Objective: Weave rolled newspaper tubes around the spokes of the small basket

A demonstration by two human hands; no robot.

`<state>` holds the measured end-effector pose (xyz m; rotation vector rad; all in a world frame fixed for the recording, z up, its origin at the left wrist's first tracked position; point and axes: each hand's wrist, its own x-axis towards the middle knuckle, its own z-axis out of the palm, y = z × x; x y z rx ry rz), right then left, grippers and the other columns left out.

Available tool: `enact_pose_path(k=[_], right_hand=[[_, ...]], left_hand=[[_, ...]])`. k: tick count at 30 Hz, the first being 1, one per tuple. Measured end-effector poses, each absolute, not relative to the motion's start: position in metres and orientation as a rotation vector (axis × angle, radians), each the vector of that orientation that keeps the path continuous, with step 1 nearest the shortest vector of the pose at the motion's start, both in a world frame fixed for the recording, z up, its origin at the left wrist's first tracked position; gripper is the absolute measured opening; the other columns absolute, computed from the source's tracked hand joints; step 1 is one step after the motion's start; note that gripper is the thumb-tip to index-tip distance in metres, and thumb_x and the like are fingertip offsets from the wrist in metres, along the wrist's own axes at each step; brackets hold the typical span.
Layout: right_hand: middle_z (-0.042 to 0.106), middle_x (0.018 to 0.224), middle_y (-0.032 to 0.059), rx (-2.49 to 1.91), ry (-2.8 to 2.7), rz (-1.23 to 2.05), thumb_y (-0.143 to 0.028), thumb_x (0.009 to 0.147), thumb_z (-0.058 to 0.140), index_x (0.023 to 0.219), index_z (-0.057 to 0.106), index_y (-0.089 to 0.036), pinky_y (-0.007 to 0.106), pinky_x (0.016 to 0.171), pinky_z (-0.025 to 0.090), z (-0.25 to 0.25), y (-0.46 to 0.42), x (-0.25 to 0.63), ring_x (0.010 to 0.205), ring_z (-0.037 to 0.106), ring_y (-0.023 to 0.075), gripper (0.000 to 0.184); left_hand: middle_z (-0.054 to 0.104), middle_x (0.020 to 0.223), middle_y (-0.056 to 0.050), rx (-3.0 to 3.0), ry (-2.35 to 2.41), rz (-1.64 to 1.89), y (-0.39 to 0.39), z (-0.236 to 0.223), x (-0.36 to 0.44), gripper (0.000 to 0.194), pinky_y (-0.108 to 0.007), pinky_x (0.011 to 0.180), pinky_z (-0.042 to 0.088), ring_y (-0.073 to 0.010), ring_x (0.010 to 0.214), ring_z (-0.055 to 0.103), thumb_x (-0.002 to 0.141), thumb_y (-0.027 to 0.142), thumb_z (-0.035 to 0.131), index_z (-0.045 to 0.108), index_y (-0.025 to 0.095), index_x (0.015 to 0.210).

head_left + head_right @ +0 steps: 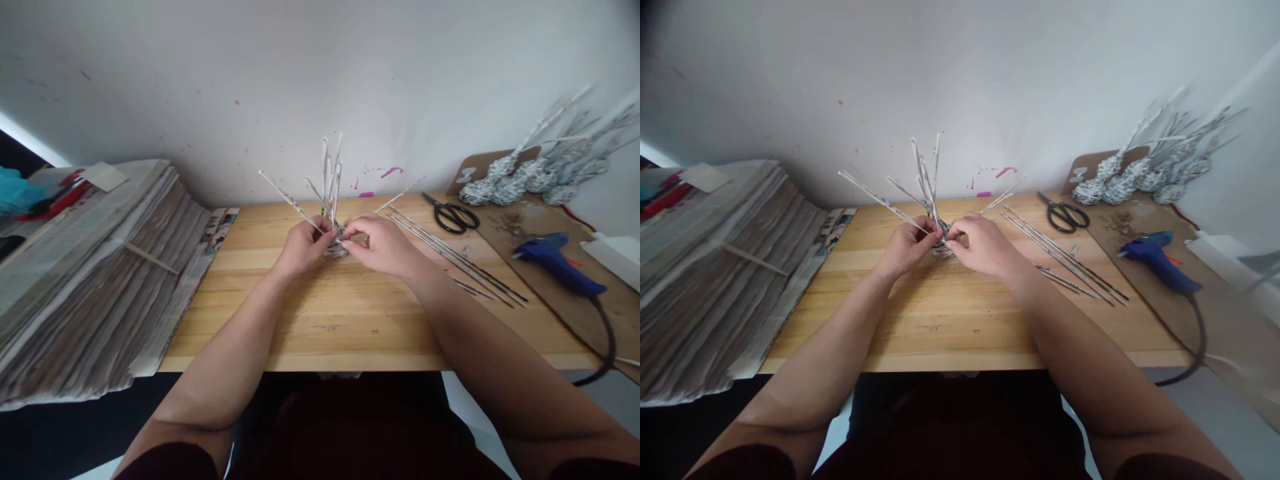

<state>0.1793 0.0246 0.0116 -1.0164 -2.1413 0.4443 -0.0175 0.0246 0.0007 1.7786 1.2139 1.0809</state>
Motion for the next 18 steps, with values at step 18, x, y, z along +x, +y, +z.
enact_pose_path(k=[18], right_hand=[[0.071, 0.085, 0.0048, -1.26, -2.085, 0.378, -0.011, 0.081, 0.069, 0.078, 0.067, -0.021, 0.033, 0.071, 0.042, 0.0072, 0.0164, 0.1692, 0.077, 0.062, 0.02, 0.011]], left_hand=[[0.061, 0.072, 0.001, 1.921, 1.231, 1.033, 0.0257, 0.0003, -0.0206, 0.016, -0.024, 0.061, 0.039, -0.0111, 0.063, 0.051, 0.087, 0.032, 0.062, 0.059, 0.017, 0.083]])
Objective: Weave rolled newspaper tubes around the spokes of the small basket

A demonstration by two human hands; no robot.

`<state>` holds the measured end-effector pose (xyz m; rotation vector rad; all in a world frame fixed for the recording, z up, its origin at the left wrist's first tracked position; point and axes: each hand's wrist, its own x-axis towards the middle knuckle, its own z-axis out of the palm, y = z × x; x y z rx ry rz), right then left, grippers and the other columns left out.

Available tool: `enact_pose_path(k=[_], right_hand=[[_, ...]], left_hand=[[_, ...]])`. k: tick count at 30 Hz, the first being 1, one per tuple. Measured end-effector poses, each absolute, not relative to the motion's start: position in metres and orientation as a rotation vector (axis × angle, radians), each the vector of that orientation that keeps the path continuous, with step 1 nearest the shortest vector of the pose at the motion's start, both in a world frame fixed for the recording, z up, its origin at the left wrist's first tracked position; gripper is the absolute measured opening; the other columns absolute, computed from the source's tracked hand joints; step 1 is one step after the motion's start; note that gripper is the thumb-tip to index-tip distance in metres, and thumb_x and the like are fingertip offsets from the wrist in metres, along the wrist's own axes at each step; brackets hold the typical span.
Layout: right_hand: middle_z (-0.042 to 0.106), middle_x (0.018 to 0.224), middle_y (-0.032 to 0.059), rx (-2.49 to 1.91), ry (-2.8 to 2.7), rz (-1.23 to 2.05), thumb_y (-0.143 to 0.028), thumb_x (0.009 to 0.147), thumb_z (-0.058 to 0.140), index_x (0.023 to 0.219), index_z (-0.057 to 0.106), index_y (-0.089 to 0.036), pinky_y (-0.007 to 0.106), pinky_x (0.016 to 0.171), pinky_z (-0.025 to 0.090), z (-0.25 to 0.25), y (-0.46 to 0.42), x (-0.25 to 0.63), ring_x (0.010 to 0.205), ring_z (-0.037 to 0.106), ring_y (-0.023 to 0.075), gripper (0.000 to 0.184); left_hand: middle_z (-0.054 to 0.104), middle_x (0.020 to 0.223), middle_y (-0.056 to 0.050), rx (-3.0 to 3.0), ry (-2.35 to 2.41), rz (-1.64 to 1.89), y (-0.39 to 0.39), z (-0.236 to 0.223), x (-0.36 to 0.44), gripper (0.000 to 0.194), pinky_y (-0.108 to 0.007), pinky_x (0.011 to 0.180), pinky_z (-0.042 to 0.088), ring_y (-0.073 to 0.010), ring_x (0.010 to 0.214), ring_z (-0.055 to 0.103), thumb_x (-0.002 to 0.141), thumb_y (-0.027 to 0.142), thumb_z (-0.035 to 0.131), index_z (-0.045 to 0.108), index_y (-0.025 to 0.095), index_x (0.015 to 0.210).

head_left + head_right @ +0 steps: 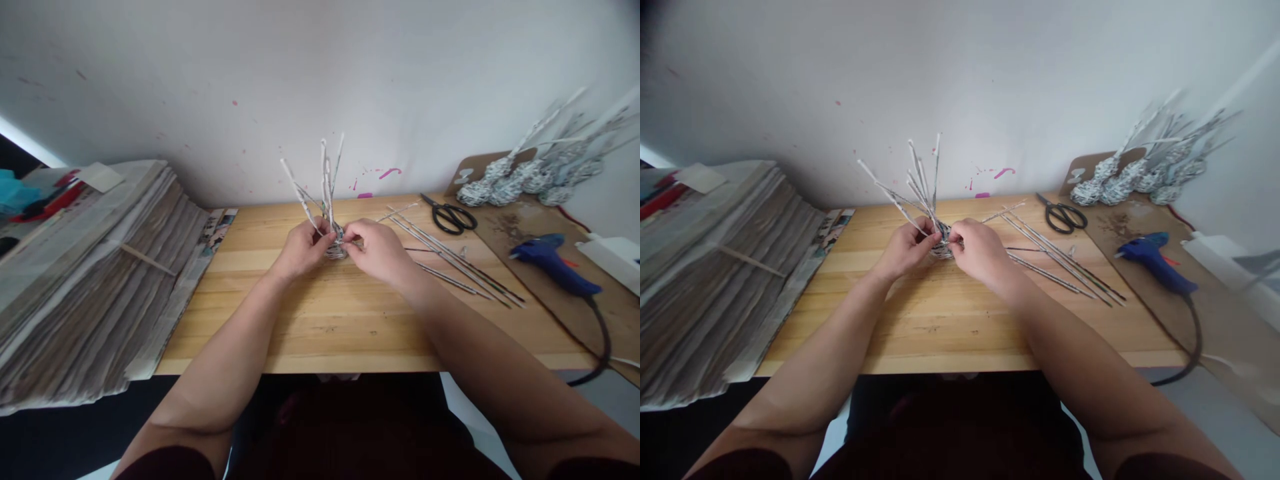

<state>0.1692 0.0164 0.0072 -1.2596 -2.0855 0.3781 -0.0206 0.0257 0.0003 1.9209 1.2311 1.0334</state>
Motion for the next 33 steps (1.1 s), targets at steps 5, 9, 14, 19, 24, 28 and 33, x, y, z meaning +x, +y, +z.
enact_pose_path(k=[5, 9, 14, 19, 24, 28, 33], right_hand=[[0.07, 0.088, 0.0044, -1.247, -2.098, 0.322, -0.013, 0.082, 0.071, 0.081, 0.065, -0.022, 0.033, 0.073, 0.043, 0.006, 0.018, 0.171, 0.081, 0.063, 0.0211, 0.011], [0.07, 0.107, 0.007, -1.115, -2.153, 0.289, -0.015, 0.083, 0.073, 0.093, 0.065, -0.023, 0.035, 0.079, 0.046, 0.015, 0.014, 0.176, 0.093, 0.066, 0.0238, 0.015], [0.072, 0.103, 0.0071, -1.155, -2.215, 0.264, -0.021, 0.087, 0.071, 0.096, 0.066, -0.023, 0.036, 0.076, 0.044, 0.025, 0.007, 0.179, 0.088, 0.066, 0.0244, 0.011], [0.073, 0.088, 0.0053, -1.322, -2.22, 0.329, -0.019, 0.084, 0.073, 0.099, 0.07, -0.024, 0.034, 0.067, 0.037, 0.022, 0.01, 0.18, 0.076, 0.063, 0.0228, 0.016], [0.075, 0.082, 0.0056, -1.379, -2.214, 0.335, -0.022, 0.086, 0.071, 0.089, 0.074, -0.022, 0.034, 0.064, 0.035, 0.021, 0.012, 0.179, 0.071, 0.062, 0.0215, 0.004], [0.076, 0.083, 0.0048, -1.398, -2.206, 0.423, -0.027, 0.089, 0.07, 0.09, 0.076, -0.021, 0.032, 0.064, 0.036, 0.027, 0.01, 0.177, 0.069, 0.063, 0.0188, 0.009], [0.075, 0.078, 0.0044, -1.415, -2.155, 0.511, -0.026, 0.094, 0.059, 0.087, 0.076, -0.019, 0.03, 0.064, 0.038, 0.026, 0.013, 0.179, 0.068, 0.062, 0.0165, 0.019]], left_hand=[[0.068, 0.08, -0.003, 1.858, 1.153, 1.037, 0.027, -0.004, -0.021, 0.02, -0.025, 0.066, 0.044, -0.0129, 0.069, 0.058, 0.085, 0.035, 0.066, 0.067, 0.015, 0.09], [0.064, 0.072, -0.001, 1.853, 1.177, 1.047, 0.027, -0.004, -0.02, 0.022, -0.025, 0.061, 0.041, -0.0117, 0.063, 0.053, 0.086, 0.037, 0.066, 0.065, 0.016, 0.082], [0.063, 0.073, -0.001, 1.93, 1.188, 1.054, 0.029, -0.005, -0.022, 0.019, -0.025, 0.064, 0.041, -0.0126, 0.067, 0.053, 0.087, 0.034, 0.063, 0.064, 0.016, 0.081], [0.066, 0.08, -0.004, 1.97, 1.2, 1.015, 0.031, -0.007, -0.025, 0.02, -0.026, 0.069, 0.045, -0.0149, 0.074, 0.058, 0.088, 0.035, 0.061, 0.064, 0.016, 0.085], [0.065, 0.079, -0.005, 1.975, 1.196, 0.978, 0.031, -0.005, -0.025, 0.023, -0.028, 0.069, 0.046, -0.016, 0.074, 0.057, 0.089, 0.038, 0.06, 0.064, 0.015, 0.086], [0.065, 0.08, -0.005, 1.992, 1.168, 0.989, 0.031, -0.004, -0.026, 0.021, -0.029, 0.073, 0.047, -0.0167, 0.076, 0.058, 0.089, 0.035, 0.058, 0.063, 0.016, 0.084], [0.067, 0.084, -0.004, 1.954, 1.118, 0.957, 0.033, -0.006, -0.028, 0.018, -0.028, 0.07, 0.047, -0.0159, 0.075, 0.06, 0.082, 0.032, 0.067, 0.064, 0.016, 0.088]])
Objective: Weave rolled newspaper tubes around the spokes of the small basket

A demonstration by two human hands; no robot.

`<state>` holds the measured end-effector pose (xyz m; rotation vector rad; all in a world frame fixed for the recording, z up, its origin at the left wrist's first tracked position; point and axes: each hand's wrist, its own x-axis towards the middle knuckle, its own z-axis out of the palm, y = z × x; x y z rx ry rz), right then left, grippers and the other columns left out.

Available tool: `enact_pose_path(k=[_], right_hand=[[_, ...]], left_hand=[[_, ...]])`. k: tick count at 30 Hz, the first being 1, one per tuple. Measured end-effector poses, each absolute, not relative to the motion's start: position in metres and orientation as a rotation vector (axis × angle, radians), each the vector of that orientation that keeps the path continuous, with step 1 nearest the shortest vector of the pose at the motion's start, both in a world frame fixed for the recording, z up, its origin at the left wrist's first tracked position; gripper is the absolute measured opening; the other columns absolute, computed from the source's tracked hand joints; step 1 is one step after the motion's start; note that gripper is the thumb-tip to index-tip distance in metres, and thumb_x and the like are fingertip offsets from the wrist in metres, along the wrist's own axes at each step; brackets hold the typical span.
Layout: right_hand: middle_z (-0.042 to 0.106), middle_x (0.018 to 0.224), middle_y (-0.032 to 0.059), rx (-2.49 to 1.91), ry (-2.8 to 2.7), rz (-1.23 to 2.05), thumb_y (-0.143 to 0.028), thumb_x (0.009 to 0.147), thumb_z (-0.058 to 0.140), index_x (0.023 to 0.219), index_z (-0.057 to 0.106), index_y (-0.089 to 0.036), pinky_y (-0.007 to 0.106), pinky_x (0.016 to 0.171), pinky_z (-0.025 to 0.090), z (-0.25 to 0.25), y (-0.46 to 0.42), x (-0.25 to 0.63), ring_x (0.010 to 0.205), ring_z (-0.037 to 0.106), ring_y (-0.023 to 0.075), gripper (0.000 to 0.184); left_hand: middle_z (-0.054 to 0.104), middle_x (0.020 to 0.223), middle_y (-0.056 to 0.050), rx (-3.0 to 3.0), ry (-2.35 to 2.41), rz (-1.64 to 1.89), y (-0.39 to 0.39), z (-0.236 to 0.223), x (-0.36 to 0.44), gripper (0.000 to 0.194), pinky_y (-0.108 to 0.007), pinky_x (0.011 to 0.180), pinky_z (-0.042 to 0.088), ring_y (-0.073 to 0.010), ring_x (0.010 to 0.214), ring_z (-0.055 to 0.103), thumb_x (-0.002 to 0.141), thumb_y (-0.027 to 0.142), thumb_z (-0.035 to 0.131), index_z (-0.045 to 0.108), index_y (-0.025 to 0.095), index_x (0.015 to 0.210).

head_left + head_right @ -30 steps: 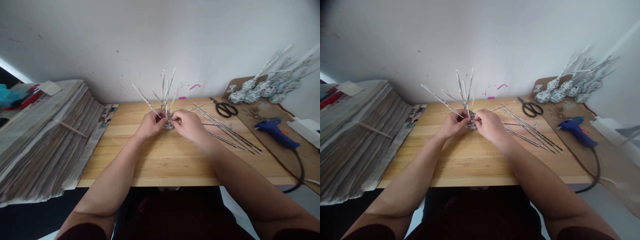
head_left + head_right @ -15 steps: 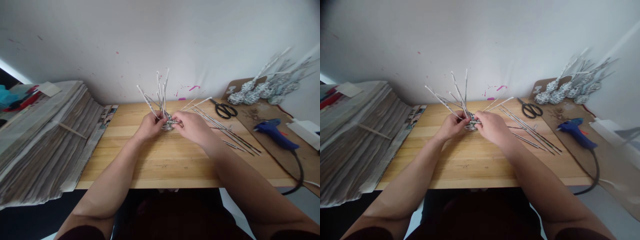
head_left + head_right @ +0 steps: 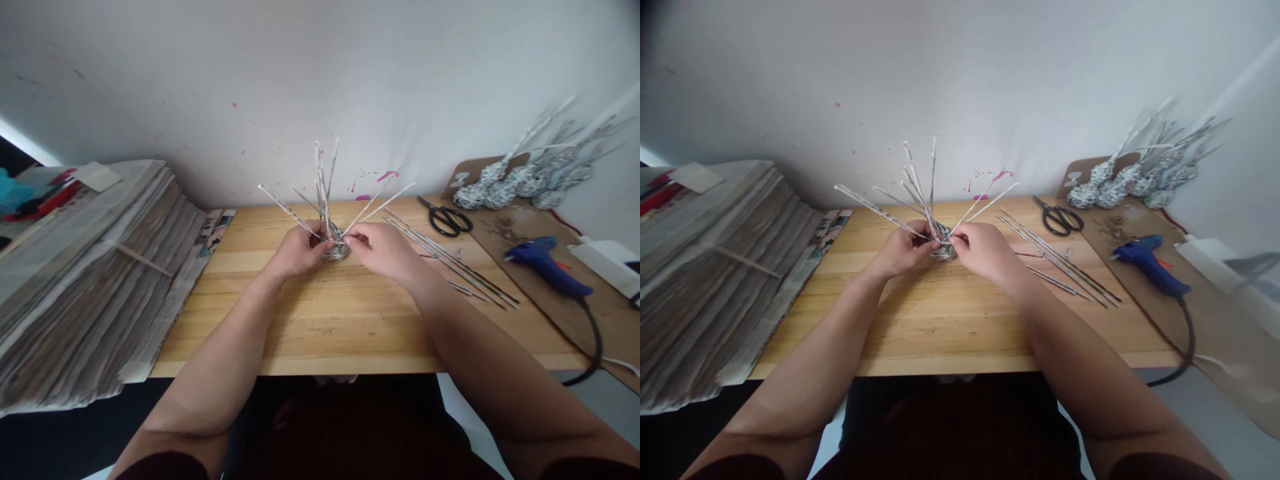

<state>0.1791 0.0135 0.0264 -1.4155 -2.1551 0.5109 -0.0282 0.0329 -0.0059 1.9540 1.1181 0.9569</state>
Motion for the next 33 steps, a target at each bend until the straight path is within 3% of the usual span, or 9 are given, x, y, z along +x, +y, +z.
enact_pose_path(k=[6, 10, 14, 20, 33], right_hand=[[0.074, 0.08, 0.0043, -1.418, -1.737, 1.029, -0.023, 0.088, 0.068, 0.093, 0.07, -0.018, 0.028, 0.061, 0.047, 0.013, 0.026, 0.178, 0.065, 0.064, 0.015, 0.007], [0.071, 0.075, 0.0004, -1.221, -1.473, 1.329, -0.018, 0.079, 0.075, 0.1, 0.069, -0.019, 0.024, 0.056, 0.047, 0.006, 0.029, 0.175, 0.062, 0.062, 0.012, 0.022], [0.069, 0.072, 0.0004, -1.128, -1.522, 1.305, -0.023, 0.077, 0.076, 0.086, 0.069, -0.018, 0.026, 0.058, 0.048, 0.003, 0.03, 0.174, 0.061, 0.06, 0.0114, 0.013], [0.069, 0.076, 0.0005, -1.058, -1.651, 1.279, -0.028, 0.077, 0.076, 0.084, 0.068, -0.019, 0.028, 0.064, 0.049, -0.001, 0.032, 0.18, 0.066, 0.061, 0.0123, 0.014], [0.073, 0.075, 0.0029, -1.07, -1.631, 1.349, -0.029, 0.079, 0.078, 0.084, 0.068, -0.019, 0.029, 0.067, 0.054, 0.0, 0.032, 0.182, 0.068, 0.067, 0.0143, 0.015]], left_hand=[[0.067, 0.083, -0.004, 1.877, 1.112, 0.973, 0.036, -0.011, -0.03, 0.02, -0.027, 0.068, 0.047, -0.015, 0.073, 0.06, 0.075, 0.029, 0.073, 0.065, 0.016, 0.088], [0.068, 0.082, -0.003, 1.839, 1.061, 0.993, 0.036, -0.01, -0.03, 0.019, -0.027, 0.07, 0.047, -0.015, 0.075, 0.061, 0.075, 0.028, 0.074, 0.065, 0.016, 0.086], [0.068, 0.08, -0.002, 1.821, 1.049, 0.989, 0.036, -0.007, -0.03, 0.017, -0.027, 0.07, 0.047, -0.0149, 0.073, 0.061, 0.072, 0.025, 0.075, 0.064, 0.016, 0.082], [0.063, 0.069, 0.0, 1.795, 1.045, 1.025, 0.037, -0.007, -0.032, 0.016, -0.027, 0.067, 0.047, -0.0139, 0.068, 0.059, 0.069, 0.02, 0.076, 0.061, 0.017, 0.071], [0.068, 0.078, -0.001, 1.796, 1.026, 0.979, 0.037, -0.006, -0.032, 0.02, -0.025, 0.067, 0.047, -0.0137, 0.071, 0.062, 0.069, 0.023, 0.079, 0.064, 0.016, 0.08]])
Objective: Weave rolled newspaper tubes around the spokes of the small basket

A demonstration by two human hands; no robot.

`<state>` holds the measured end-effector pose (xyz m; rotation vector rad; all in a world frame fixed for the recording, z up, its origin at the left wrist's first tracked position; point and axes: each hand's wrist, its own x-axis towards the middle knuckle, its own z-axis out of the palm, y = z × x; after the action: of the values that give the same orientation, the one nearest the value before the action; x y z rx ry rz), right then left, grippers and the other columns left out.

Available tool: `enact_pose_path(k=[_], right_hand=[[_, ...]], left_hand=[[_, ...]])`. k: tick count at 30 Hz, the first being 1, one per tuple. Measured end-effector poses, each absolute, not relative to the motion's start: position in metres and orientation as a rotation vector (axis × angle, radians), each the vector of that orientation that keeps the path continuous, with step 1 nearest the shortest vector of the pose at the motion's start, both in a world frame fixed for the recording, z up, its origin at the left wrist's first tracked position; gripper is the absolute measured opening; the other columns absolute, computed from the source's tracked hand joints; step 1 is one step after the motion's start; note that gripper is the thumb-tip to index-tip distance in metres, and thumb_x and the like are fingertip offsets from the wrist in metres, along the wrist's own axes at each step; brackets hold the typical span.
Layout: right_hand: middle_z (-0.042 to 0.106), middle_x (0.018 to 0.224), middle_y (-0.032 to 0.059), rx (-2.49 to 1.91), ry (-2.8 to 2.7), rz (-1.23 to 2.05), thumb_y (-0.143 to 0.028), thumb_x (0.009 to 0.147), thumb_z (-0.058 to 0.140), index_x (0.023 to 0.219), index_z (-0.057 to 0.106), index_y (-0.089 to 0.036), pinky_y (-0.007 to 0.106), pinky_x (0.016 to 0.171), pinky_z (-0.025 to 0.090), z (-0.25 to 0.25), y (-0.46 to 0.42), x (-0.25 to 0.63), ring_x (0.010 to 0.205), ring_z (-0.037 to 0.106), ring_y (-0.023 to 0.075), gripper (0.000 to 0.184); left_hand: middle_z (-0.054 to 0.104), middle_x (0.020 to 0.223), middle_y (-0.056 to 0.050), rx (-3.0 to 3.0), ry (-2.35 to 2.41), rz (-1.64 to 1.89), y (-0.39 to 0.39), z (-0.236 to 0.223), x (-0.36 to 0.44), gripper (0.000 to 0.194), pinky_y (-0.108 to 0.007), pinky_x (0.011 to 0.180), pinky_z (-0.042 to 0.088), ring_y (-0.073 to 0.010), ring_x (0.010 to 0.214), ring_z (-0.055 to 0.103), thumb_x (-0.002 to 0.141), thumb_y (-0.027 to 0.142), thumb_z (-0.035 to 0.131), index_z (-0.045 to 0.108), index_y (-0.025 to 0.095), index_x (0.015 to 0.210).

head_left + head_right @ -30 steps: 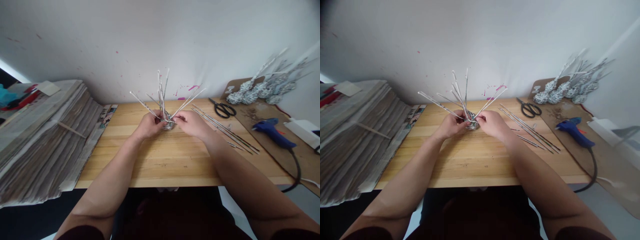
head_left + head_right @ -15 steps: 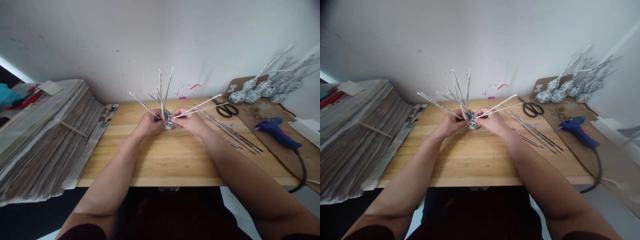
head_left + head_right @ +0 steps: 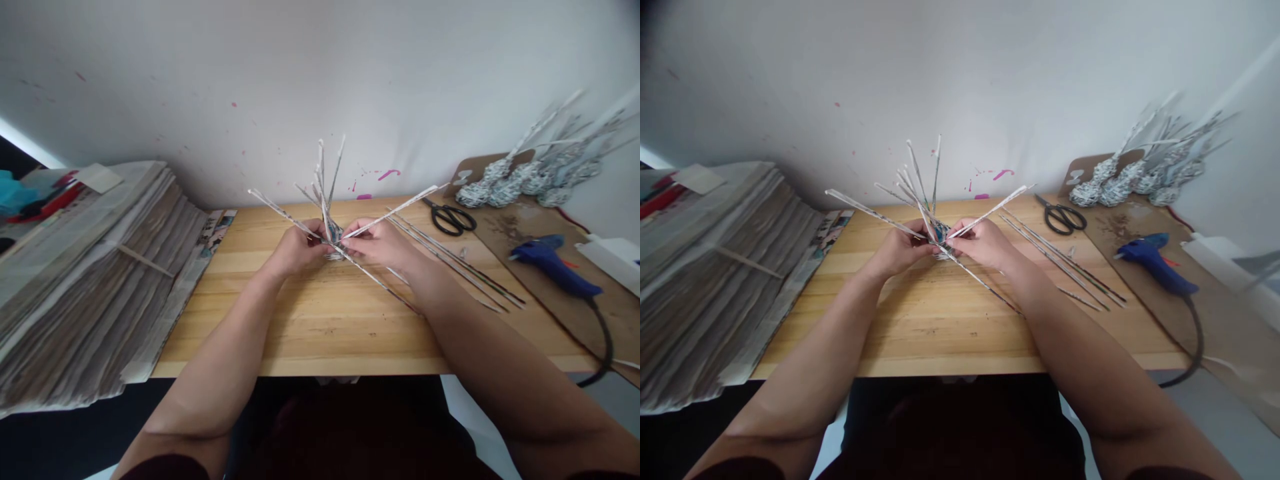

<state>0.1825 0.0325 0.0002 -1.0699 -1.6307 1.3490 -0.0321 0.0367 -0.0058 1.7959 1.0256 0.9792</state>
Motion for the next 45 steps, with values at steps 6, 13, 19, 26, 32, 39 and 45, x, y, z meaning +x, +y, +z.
enact_pose_path(k=[6, 13, 19, 26, 32, 39, 45], right_hand=[[0.071, 0.075, 0.0006, -1.053, -1.598, 1.336, -0.024, 0.08, 0.076, 0.087, 0.069, -0.019, 0.027, 0.066, 0.054, 0.002, 0.031, 0.18, 0.066, 0.064, 0.0117, 0.011], [0.073, 0.09, 0.0026, -1.025, -1.505, 1.384, -0.016, 0.079, 0.073, 0.105, 0.069, -0.02, 0.03, 0.071, 0.057, 0.004, 0.03, 0.176, 0.072, 0.067, 0.0127, 0.027], [0.074, 0.088, 0.0039, -1.078, -1.526, 1.337, -0.016, 0.079, 0.074, 0.098, 0.069, -0.019, 0.03, 0.072, 0.058, 0.008, 0.029, 0.175, 0.075, 0.068, 0.0139, 0.019], [0.065, 0.066, -0.0019, -1.102, -1.503, 1.364, -0.025, 0.076, 0.078, 0.084, 0.065, -0.018, 0.025, 0.057, 0.046, 0.005, 0.027, 0.172, 0.058, 0.057, 0.0103, 0.017], [0.064, 0.067, -0.0019, -1.076, -1.522, 1.318, -0.028, 0.08, 0.073, 0.085, 0.066, -0.017, 0.025, 0.056, 0.041, 0.001, 0.026, 0.17, 0.058, 0.054, 0.0094, 0.014], [0.066, 0.072, -0.0006, -1.088, -1.453, 1.337, -0.026, 0.084, 0.069, 0.088, 0.064, -0.019, 0.024, 0.06, 0.048, 0.004, 0.025, 0.167, 0.062, 0.059, 0.0105, 0.01], [0.065, 0.07, -0.0008, -1.141, -1.45, 1.343, -0.024, 0.088, 0.068, 0.086, 0.063, -0.019, 0.023, 0.057, 0.048, 0.003, 0.027, 0.167, 0.06, 0.06, 0.0105, 0.007]], left_hand=[[0.071, 0.082, -0.003, 1.879, 1.05, 1.032, 0.034, -0.005, -0.029, 0.014, -0.026, 0.07, 0.046, -0.0155, 0.078, 0.063, 0.072, 0.023, 0.076, 0.072, 0.016, 0.083], [0.072, 0.084, -0.004, 1.884, 1.052, 1.029, 0.033, -0.004, -0.027, 0.011, -0.026, 0.068, 0.047, -0.016, 0.077, 0.064, 0.073, 0.022, 0.075, 0.072, 0.016, 0.082], [0.069, 0.083, -0.005, 1.968, 1.118, 0.992, 0.028, 0.0, -0.027, 0.018, -0.025, 0.064, 0.045, -0.0136, 0.07, 0.058, 0.078, 0.033, 0.074, 0.07, 0.015, 0.083], [0.066, 0.071, -0.003, 1.922, 1.129, 1.06, 0.028, -0.001, -0.024, 0.028, -0.026, 0.063, 0.044, -0.0144, 0.067, 0.058, 0.086, 0.041, 0.069, 0.066, 0.015, 0.076], [0.07, 0.077, -0.004, 1.854, 1.112, 1.079, 0.03, -0.005, -0.023, 0.025, -0.027, 0.067, 0.047, -0.0152, 0.071, 0.062, 0.087, 0.04, 0.065, 0.068, 0.015, 0.086], [0.072, 0.079, -0.005, 1.815, 1.11, 1.079, 0.031, -0.005, -0.024, 0.024, -0.027, 0.069, 0.05, -0.0161, 0.072, 0.064, 0.083, 0.038, 0.068, 0.069, 0.014, 0.087], [0.071, 0.078, -0.004, 1.825, 1.124, 1.078, 0.031, -0.006, -0.025, 0.024, -0.027, 0.068, 0.05, -0.0156, 0.071, 0.063, 0.084, 0.038, 0.067, 0.068, 0.014, 0.086]])
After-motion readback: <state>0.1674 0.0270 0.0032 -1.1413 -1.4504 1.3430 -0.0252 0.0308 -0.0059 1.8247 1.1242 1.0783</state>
